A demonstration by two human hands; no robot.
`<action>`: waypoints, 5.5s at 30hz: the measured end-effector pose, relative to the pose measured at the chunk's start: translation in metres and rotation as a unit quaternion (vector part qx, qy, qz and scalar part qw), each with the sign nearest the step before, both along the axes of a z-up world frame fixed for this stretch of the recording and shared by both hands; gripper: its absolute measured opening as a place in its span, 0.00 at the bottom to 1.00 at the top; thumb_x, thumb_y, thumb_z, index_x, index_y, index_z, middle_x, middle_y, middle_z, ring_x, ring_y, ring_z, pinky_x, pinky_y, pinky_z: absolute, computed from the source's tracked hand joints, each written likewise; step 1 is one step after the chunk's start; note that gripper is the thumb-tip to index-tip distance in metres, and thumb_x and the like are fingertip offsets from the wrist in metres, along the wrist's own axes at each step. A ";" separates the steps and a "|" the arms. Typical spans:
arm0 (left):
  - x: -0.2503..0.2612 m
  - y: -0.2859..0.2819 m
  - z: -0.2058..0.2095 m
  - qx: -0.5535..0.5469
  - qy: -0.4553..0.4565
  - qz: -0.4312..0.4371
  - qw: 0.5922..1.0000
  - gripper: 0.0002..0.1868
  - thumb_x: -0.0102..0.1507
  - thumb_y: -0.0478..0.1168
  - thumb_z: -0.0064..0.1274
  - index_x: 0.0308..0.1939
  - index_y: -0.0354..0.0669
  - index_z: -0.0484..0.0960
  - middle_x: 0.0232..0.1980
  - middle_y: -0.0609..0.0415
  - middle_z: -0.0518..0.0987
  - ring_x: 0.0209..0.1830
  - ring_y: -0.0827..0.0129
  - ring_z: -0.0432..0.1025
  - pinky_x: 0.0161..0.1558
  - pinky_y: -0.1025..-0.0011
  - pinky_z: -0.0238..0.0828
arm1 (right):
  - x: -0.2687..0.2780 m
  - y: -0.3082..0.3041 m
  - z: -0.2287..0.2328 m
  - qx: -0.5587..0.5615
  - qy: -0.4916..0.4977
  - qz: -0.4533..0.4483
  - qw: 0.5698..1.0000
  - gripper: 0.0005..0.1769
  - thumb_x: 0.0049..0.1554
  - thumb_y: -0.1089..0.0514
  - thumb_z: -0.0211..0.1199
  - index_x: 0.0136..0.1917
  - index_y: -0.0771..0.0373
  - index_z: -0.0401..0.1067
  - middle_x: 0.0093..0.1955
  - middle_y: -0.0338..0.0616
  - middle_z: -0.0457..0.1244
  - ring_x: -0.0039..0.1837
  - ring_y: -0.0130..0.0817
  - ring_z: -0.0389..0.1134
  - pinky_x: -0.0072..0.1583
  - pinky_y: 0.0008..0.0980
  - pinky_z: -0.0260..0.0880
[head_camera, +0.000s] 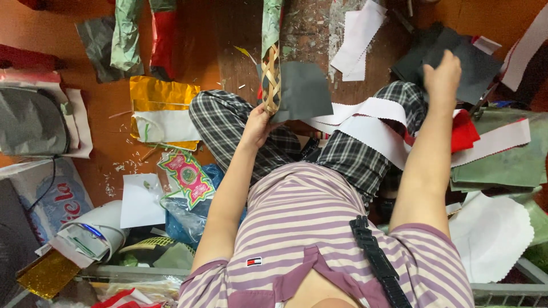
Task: Applying colored paper to the legs of a paper-mache giraffe using glue.
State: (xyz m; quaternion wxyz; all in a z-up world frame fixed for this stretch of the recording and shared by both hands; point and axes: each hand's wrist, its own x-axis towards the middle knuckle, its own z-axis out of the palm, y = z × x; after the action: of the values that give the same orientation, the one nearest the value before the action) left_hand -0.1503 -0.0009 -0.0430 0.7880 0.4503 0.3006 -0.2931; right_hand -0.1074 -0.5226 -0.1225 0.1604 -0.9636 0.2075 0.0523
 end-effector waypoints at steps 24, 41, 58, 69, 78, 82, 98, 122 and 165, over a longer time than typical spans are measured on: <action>-0.016 0.037 -0.023 -0.191 0.147 0.165 0.956 0.13 0.64 0.41 0.62 0.50 0.39 0.85 0.50 0.40 0.85 0.51 0.48 0.81 0.57 0.42 0.75 | -0.068 0.323 0.097 0.298 -0.275 0.426 0.808 0.39 0.57 0.27 0.63 0.68 0.57 0.73 0.75 0.60 0.58 0.78 0.62 0.55 0.74 0.59 0.51; -0.014 0.047 -0.015 -0.227 0.065 0.123 0.964 0.24 0.70 0.50 0.54 0.59 0.32 0.81 0.57 0.33 0.81 0.59 0.44 0.77 0.62 0.45 0.74 | -0.044 0.306 0.165 0.307 -0.152 0.364 0.866 0.48 0.47 0.48 0.77 0.78 0.46 0.62 0.80 0.55 0.52 0.81 0.56 0.47 0.79 0.56 0.35; -0.017 -0.006 0.033 -0.039 -0.097 0.116 0.988 0.44 0.65 0.31 0.64 0.74 0.67 0.52 0.60 0.44 0.73 0.53 0.50 0.78 0.59 0.45 0.75 | -0.006 0.364 0.163 0.382 -0.264 0.203 0.862 0.01 0.62 0.62 0.67 0.47 0.60 0.76 0.54 0.41 0.68 0.54 0.43 0.68 0.58 0.40 0.67; 0.014 -0.021 0.018 0.089 -0.054 0.174 0.979 0.34 0.59 0.49 0.71 0.63 0.46 0.70 0.52 0.47 0.72 0.48 0.57 0.76 0.44 0.46 0.84 | 0.007 0.370 0.162 0.410 -0.245 0.158 0.864 0.05 0.59 0.64 0.71 0.48 0.60 0.76 0.44 0.44 0.68 0.48 0.43 0.72 0.49 0.37 0.70; 0.044 -0.019 0.044 0.088 -0.130 0.061 0.986 0.44 0.59 0.50 0.62 0.74 0.45 0.58 0.66 0.38 0.71 0.61 0.55 0.71 0.59 0.65 0.73 | 0.018 0.368 0.178 0.445 -0.165 0.155 0.867 0.19 0.56 0.72 0.65 0.60 0.63 0.69 0.47 0.48 0.71 0.43 0.33 0.72 0.45 0.28 0.75; 0.055 -0.013 0.037 0.056 -0.159 -0.001 0.986 0.49 0.57 0.56 0.65 0.74 0.44 0.58 0.71 0.37 0.66 0.69 0.51 0.65 0.67 0.60 0.65 | 0.033 0.361 0.178 0.443 -0.113 0.175 0.872 0.23 0.54 0.74 0.62 0.62 0.60 0.68 0.43 0.43 0.70 0.39 0.29 0.68 0.40 0.27 0.69; 0.070 -0.013 0.051 0.047 -0.156 -0.060 0.985 0.48 0.53 0.39 0.69 0.73 0.39 0.60 0.63 0.38 0.75 0.58 0.55 0.73 0.58 0.66 0.72 | 0.012 0.310 0.133 0.505 -0.091 -0.001 0.858 0.14 0.63 0.65 0.54 0.59 0.61 0.76 0.56 0.47 0.70 0.53 0.34 0.72 0.55 0.27 0.77; 0.063 -0.009 0.025 -0.004 -0.176 -0.045 0.983 0.34 0.61 0.40 0.72 0.67 0.46 0.70 0.37 0.50 0.79 0.31 0.69 0.78 0.32 0.73 0.81 | -0.013 0.356 0.123 0.765 0.013 -0.212 0.608 0.17 0.55 0.67 0.73 0.55 0.64 0.70 0.41 0.43 0.66 0.37 0.33 0.74 0.36 0.21 0.77; 0.076 -0.010 0.039 -0.025 -0.004 -0.049 0.998 0.23 0.57 0.37 0.65 0.53 0.32 0.77 0.32 0.50 0.77 0.21 0.69 0.72 0.21 0.78 0.68 | 0.044 0.347 0.113 0.527 -0.062 0.104 0.841 0.59 0.52 0.71 0.78 0.82 0.36 0.48 0.49 0.37 0.62 0.47 0.26 0.68 0.48 0.21 0.72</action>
State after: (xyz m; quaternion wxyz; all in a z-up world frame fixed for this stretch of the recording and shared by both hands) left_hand -0.0738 -0.0104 -0.0036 0.7847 0.4459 0.2680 -0.3370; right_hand -0.0638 -0.1754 -0.0093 0.6500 -0.7509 0.0368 0.1105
